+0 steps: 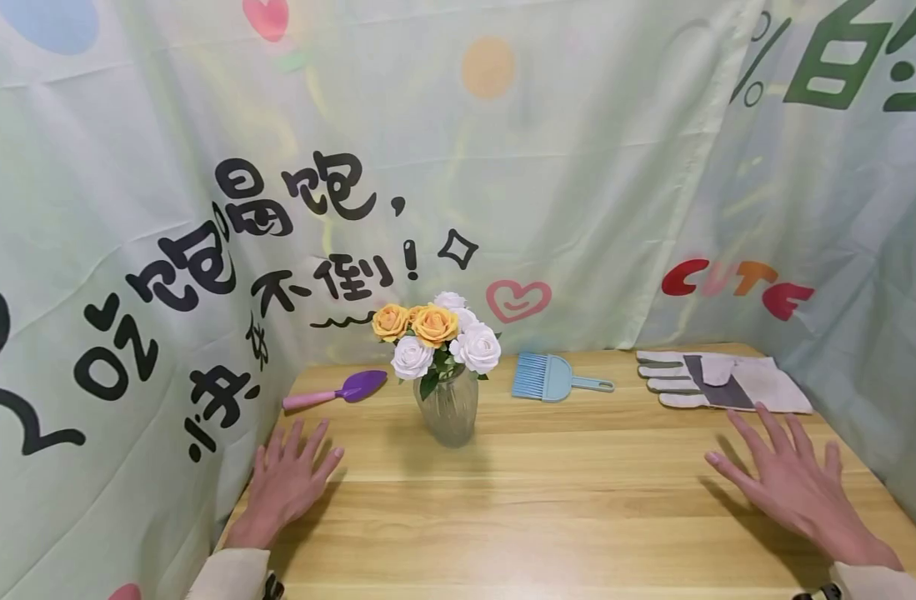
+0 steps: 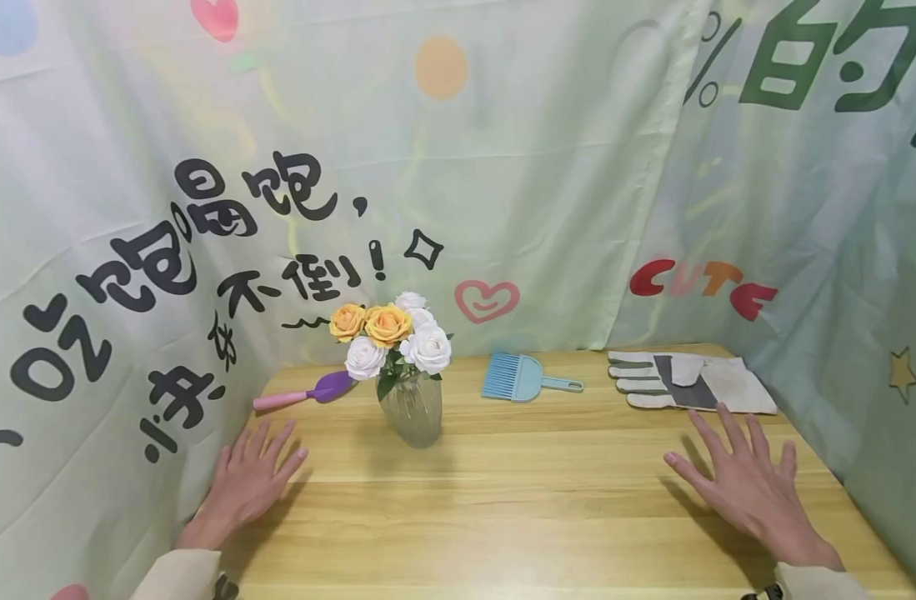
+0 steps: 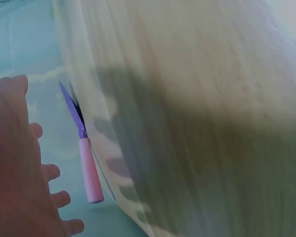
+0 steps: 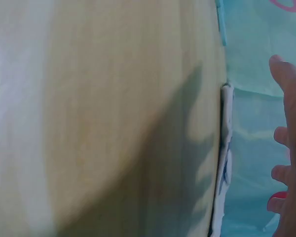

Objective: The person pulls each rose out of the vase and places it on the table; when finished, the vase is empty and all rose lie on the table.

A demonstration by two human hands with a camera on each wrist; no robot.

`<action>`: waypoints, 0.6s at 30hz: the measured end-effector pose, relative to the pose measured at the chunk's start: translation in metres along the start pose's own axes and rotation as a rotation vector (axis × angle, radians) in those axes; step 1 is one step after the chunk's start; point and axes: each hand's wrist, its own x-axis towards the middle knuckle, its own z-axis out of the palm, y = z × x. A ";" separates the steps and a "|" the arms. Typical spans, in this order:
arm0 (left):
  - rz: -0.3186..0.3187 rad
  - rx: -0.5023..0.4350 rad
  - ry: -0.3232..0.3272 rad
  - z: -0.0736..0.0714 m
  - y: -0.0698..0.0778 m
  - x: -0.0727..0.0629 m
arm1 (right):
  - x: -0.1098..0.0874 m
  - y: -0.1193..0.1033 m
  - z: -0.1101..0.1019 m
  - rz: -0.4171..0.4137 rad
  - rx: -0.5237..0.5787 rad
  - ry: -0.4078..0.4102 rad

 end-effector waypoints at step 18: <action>0.224 -0.166 0.096 -0.011 0.049 0.031 | 0.044 -0.069 -0.023 -0.184 0.037 0.148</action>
